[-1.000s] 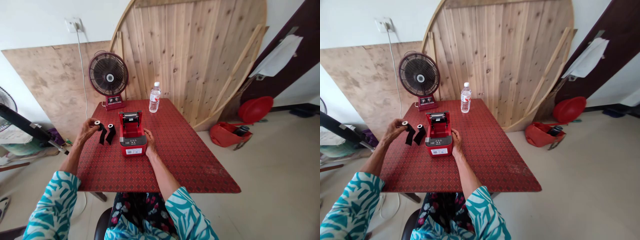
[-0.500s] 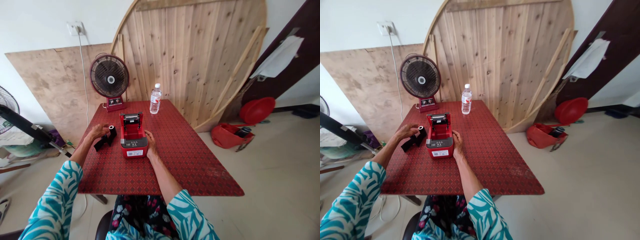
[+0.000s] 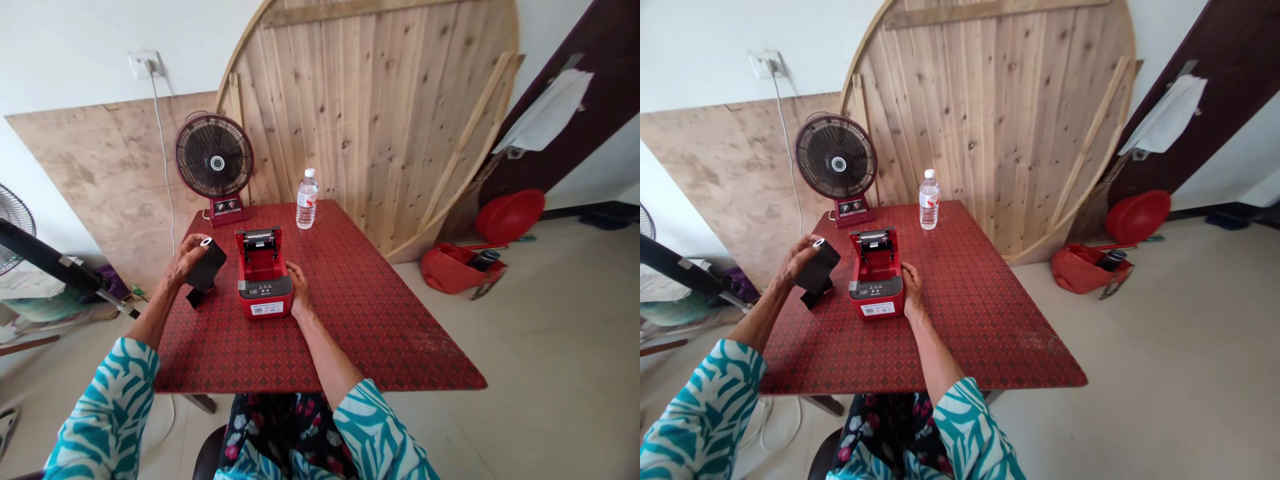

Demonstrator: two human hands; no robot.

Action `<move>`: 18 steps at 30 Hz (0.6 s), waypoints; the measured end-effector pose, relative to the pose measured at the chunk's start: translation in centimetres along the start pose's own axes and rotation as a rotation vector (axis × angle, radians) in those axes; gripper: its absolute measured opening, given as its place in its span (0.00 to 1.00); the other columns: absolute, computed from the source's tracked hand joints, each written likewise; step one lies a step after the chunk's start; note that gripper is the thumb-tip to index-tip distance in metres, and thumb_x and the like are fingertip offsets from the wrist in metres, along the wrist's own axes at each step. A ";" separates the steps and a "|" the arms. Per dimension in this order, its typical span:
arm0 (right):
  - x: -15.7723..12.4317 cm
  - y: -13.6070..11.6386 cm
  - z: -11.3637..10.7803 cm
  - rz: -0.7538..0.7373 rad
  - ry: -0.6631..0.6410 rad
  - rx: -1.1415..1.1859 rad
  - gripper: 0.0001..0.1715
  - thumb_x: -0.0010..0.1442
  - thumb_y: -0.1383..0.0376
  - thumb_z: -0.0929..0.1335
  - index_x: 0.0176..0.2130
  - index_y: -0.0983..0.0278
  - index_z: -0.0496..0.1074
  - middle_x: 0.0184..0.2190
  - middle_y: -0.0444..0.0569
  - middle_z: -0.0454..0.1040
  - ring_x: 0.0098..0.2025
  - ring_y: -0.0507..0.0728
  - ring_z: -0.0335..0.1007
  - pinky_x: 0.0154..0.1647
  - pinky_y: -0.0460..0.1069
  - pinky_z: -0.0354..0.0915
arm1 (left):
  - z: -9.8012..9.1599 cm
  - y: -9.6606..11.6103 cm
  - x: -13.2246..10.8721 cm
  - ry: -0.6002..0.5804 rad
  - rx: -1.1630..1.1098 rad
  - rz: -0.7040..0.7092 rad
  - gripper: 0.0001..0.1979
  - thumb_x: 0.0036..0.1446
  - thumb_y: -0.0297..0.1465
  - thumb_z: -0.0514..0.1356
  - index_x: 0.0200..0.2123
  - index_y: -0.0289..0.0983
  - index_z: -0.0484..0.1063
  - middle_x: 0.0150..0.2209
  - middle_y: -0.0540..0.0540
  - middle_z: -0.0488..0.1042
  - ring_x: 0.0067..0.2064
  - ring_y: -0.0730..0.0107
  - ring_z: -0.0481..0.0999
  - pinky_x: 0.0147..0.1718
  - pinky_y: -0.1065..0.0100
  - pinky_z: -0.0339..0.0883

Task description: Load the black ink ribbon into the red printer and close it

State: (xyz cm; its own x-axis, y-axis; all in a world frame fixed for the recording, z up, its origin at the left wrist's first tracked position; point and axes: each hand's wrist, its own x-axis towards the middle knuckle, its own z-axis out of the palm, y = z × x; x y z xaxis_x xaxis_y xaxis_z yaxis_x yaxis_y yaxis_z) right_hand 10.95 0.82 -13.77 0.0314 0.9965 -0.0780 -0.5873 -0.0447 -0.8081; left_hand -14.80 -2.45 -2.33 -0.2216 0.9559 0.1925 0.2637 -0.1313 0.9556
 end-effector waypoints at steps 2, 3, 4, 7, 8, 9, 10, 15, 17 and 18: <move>0.0 0.0 0.0 -0.005 0.001 -0.014 0.24 0.43 0.53 0.73 0.39 0.61 0.74 0.28 0.43 0.79 0.30 0.55 0.73 0.33 0.50 0.66 | 0.9 1.4 -0.9 -0.058 -0.098 0.000 0.23 0.45 0.41 0.67 0.44 0.39 0.73 0.31 0.51 0.75 0.26 0.71 0.72 0.26 0.69 0.65; 0.0 0.0 0.0 -0.005 0.004 -0.015 0.24 0.43 0.54 0.72 0.40 0.61 0.74 0.29 0.44 0.79 0.31 0.55 0.73 0.33 0.49 0.66 | 1.8 2.0 -1.4 -0.109 -0.122 0.017 0.23 0.44 0.41 0.68 0.45 0.39 0.74 0.32 0.49 0.76 0.27 0.70 0.73 0.28 0.69 0.66; 0.0 -0.1 0.0 -0.002 0.007 -0.014 0.23 0.43 0.54 0.72 0.40 0.61 0.74 0.29 0.43 0.79 0.31 0.55 0.73 0.32 0.49 0.66 | 2.8 2.5 -1.8 -0.166 -0.135 0.045 0.24 0.44 0.40 0.69 0.44 0.38 0.75 0.34 0.48 0.77 0.30 0.67 0.75 0.30 0.67 0.68; 0.0 -0.1 -0.1 -0.004 -0.002 -0.025 0.23 0.44 0.54 0.72 0.40 0.61 0.74 0.29 0.43 0.78 0.30 0.54 0.71 0.32 0.49 0.65 | 6.3 3.3 -2.3 -0.374 0.021 0.081 0.21 0.43 0.41 0.70 0.41 0.37 0.77 0.35 0.45 0.79 0.35 0.61 0.77 0.37 0.63 0.70; 0.0 -0.1 -0.1 -0.014 -0.009 -0.034 0.22 0.44 0.54 0.71 0.39 0.61 0.74 0.29 0.43 0.78 0.30 0.54 0.71 0.32 0.49 0.65 | 7.4 3.5 -2.2 -0.418 0.141 0.109 0.20 0.44 0.41 0.69 0.40 0.38 0.78 0.35 0.46 0.79 0.36 0.61 0.77 0.38 0.63 0.70; 0.0 -0.1 -0.1 -0.025 -0.014 -0.041 0.22 0.45 0.54 0.71 0.39 0.60 0.74 0.30 0.43 0.78 0.31 0.54 0.71 0.32 0.48 0.65 | 8.3 3.7 -2.1 -0.446 0.281 0.144 0.18 0.45 0.41 0.68 0.39 0.38 0.78 0.35 0.47 0.80 0.37 0.61 0.78 0.40 0.64 0.70; 0.1 0.0 -0.1 -0.033 -0.017 -0.044 0.21 0.45 0.54 0.71 0.39 0.60 0.74 0.30 0.42 0.78 0.32 0.54 0.71 0.33 0.48 0.65 | 9.1 3.8 -1.8 -0.465 0.431 0.174 0.16 0.47 0.40 0.67 0.39 0.39 0.79 0.36 0.47 0.80 0.39 0.61 0.78 0.41 0.64 0.69; 0.3 0.5 -0.3 -0.049 -0.020 -0.034 0.20 0.45 0.54 0.70 0.39 0.59 0.74 0.31 0.42 0.78 0.34 0.55 0.71 0.35 0.49 0.64 | 11.7 4.4 -0.3 -0.527 1.052 0.168 0.12 0.52 0.34 0.64 0.42 0.41 0.78 0.43 0.45 0.80 0.47 0.56 0.78 0.43 0.65 0.68; 0.4 0.7 -0.3 -0.060 -0.027 -0.045 0.20 0.46 0.54 0.70 0.40 0.59 0.74 0.31 0.42 0.78 0.34 0.55 0.71 0.35 0.49 0.64 | 12.5 4.2 0.2 -0.536 1.165 0.145 0.15 0.51 0.33 0.64 0.44 0.40 0.78 0.45 0.41 0.80 0.48 0.51 0.78 0.43 0.62 0.69; 0.4 0.7 -0.3 -0.059 -0.032 -0.043 0.20 0.47 0.54 0.70 0.40 0.59 0.75 0.31 0.42 0.78 0.34 0.55 0.71 0.35 0.49 0.64 | 12.9 4.0 0.4 -0.544 1.189 0.136 0.15 0.50 0.32 0.65 0.44 0.39 0.78 0.45 0.39 0.80 0.48 0.49 0.78 0.42 0.61 0.69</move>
State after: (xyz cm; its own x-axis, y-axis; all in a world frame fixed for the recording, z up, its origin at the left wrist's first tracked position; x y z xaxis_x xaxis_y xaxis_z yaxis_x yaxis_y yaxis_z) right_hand 10.80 1.19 -14.54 0.0387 0.9992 -0.0111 -0.5495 0.0120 -0.8354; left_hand -1.71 0.82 -1.35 0.2029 0.9730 -0.1098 0.9760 -0.1920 0.1029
